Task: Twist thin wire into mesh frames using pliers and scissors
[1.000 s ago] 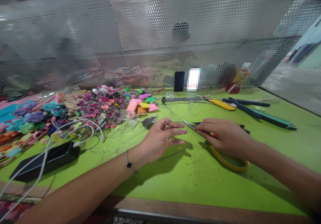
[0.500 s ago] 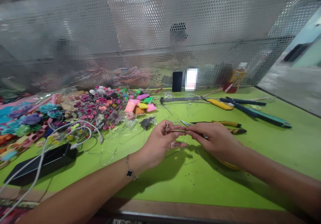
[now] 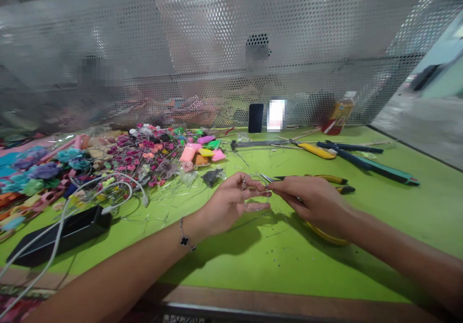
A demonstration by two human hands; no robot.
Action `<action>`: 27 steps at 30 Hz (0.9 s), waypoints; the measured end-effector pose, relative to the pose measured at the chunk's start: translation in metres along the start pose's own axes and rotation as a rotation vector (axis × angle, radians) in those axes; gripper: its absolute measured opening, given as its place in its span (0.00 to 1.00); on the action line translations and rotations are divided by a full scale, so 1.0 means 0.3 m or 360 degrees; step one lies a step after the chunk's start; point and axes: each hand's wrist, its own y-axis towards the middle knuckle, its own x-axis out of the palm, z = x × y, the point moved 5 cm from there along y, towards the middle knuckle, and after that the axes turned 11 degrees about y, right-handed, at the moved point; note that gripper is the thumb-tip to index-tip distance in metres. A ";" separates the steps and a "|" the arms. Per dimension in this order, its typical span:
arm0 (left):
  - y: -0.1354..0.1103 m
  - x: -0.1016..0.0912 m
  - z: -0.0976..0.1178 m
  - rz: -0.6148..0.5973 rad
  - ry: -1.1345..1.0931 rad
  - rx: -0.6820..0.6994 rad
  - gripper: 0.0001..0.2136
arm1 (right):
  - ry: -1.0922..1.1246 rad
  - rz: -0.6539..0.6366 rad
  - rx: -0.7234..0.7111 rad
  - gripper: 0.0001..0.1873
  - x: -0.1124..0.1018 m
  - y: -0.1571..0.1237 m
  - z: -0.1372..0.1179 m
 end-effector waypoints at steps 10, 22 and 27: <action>0.019 -0.007 0.011 0.0008 0.0373 -0.0191 0.16 | 0.0025 -0.0129 0.0008 0.16 0.021 0.005 -0.014; 0.017 -0.005 -0.043 0.0158 0.0515 -0.0100 0.17 | -0.0069 -0.0177 -0.0096 0.14 0.026 0.019 -0.038; 0.017 -0.009 -0.047 0.0228 0.0545 -0.0055 0.17 | -0.0190 -0.0088 0.0019 0.07 0.028 0.019 -0.025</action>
